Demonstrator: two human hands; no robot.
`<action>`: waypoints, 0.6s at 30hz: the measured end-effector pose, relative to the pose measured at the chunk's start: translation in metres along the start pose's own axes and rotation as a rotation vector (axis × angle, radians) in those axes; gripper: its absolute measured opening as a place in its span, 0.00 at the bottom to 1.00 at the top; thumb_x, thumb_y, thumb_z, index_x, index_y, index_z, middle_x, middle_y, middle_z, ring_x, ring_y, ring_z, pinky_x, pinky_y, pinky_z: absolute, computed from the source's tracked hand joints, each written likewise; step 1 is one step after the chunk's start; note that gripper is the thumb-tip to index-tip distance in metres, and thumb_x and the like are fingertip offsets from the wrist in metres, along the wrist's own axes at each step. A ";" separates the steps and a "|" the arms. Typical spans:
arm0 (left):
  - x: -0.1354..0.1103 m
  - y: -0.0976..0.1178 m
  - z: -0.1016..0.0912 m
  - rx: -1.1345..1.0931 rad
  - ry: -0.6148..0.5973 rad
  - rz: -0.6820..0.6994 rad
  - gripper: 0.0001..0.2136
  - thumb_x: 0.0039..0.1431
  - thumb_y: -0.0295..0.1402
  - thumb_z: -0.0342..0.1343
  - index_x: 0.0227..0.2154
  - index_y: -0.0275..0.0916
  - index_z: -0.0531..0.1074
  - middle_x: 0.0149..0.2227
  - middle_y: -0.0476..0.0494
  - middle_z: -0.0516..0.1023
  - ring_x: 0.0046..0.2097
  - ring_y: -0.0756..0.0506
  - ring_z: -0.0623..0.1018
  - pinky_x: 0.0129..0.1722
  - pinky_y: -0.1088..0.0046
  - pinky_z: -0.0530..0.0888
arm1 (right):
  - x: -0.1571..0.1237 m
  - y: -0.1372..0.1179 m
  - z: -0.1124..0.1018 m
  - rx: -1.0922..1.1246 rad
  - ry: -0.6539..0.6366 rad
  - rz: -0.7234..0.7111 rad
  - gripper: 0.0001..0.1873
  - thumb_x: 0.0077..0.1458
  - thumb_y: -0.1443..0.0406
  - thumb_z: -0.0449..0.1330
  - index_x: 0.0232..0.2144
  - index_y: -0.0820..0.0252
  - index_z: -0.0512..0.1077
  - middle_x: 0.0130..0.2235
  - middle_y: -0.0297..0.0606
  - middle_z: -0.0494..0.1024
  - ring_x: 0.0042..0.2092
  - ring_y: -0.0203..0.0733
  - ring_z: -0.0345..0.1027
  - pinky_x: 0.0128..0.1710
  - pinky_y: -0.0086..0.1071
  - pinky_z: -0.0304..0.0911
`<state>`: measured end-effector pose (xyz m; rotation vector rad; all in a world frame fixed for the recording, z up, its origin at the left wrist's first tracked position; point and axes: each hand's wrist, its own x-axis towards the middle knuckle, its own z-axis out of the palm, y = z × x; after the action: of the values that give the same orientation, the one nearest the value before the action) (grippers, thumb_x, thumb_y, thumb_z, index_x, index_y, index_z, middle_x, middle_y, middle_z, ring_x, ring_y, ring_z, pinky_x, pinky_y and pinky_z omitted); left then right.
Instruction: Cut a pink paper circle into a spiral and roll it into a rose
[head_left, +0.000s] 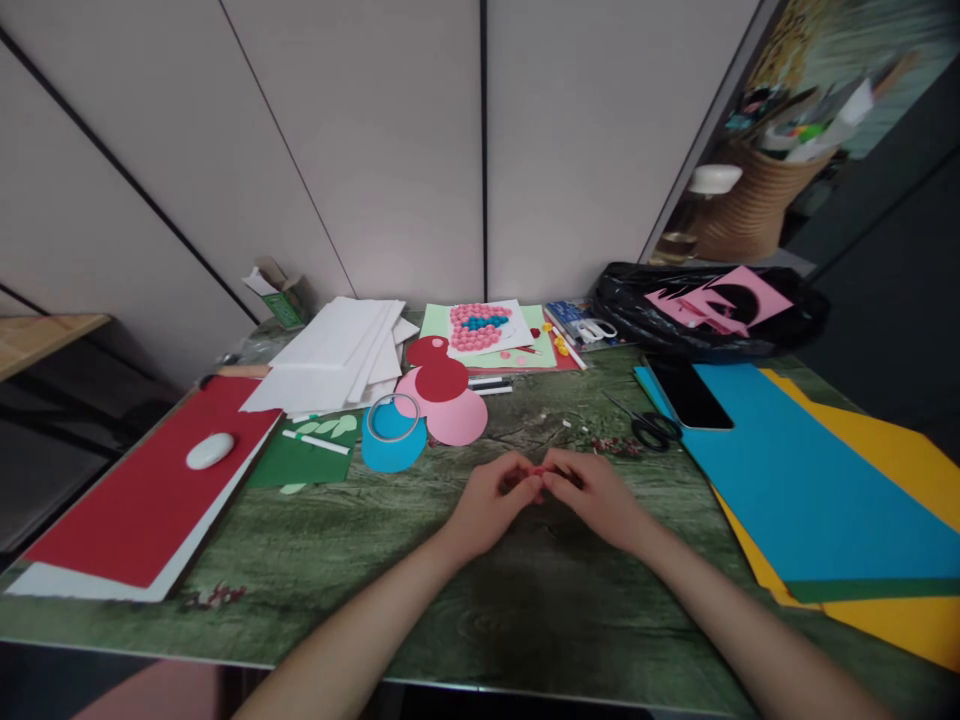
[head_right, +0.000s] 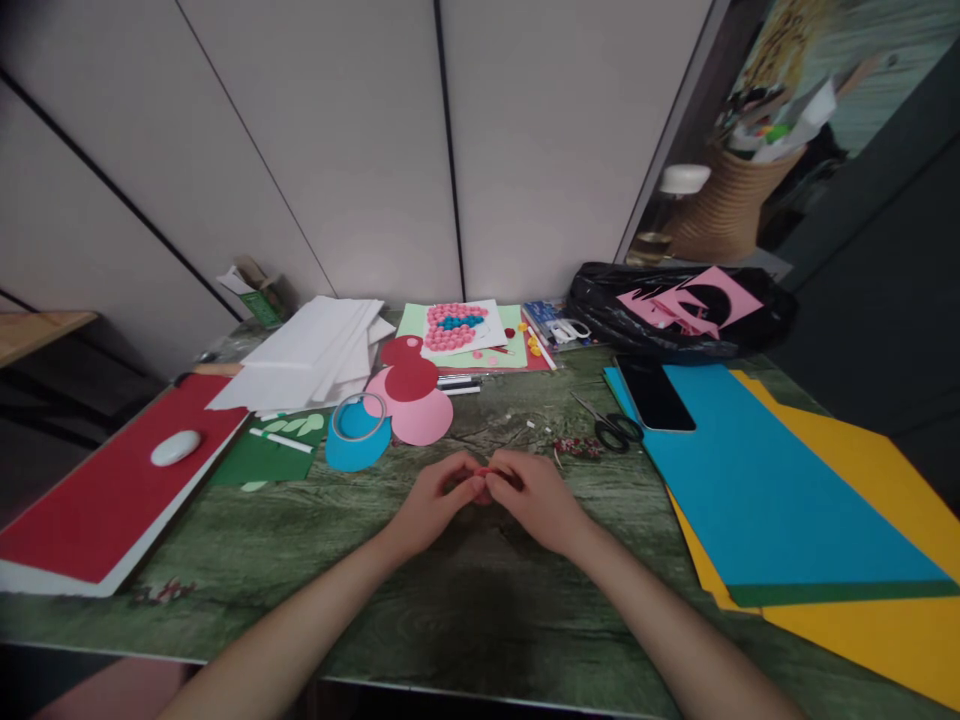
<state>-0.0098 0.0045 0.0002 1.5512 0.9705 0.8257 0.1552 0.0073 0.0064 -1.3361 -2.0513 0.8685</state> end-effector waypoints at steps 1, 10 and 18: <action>0.000 0.000 0.000 -0.054 -0.006 -0.014 0.09 0.56 0.36 0.48 0.30 0.36 0.68 0.27 0.48 0.72 0.32 0.49 0.71 0.34 0.75 0.66 | 0.000 0.001 0.000 0.010 0.009 0.006 0.12 0.53 0.65 0.51 0.19 0.61 0.61 0.19 0.27 0.57 0.24 0.32 0.50 0.24 0.27 0.43; 0.002 0.001 -0.002 -0.198 -0.011 -0.036 0.07 0.53 0.33 0.51 0.26 0.35 0.67 0.25 0.49 0.71 0.30 0.50 0.71 0.33 0.75 0.66 | -0.001 -0.002 -0.002 0.207 -0.073 0.010 0.14 0.56 0.62 0.49 0.21 0.61 0.64 0.21 0.28 0.63 0.25 0.33 0.56 0.25 0.27 0.49; 0.001 -0.002 -0.002 -0.149 -0.035 -0.049 0.08 0.53 0.35 0.51 0.26 0.35 0.67 0.25 0.48 0.71 0.30 0.50 0.70 0.32 0.75 0.65 | -0.002 -0.003 0.001 0.075 -0.026 0.008 0.13 0.55 0.64 0.50 0.20 0.61 0.64 0.20 0.28 0.61 0.24 0.32 0.53 0.24 0.28 0.45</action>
<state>-0.0119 0.0062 -0.0011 1.4047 0.8975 0.8153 0.1533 0.0043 0.0082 -1.3008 -2.0136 0.9608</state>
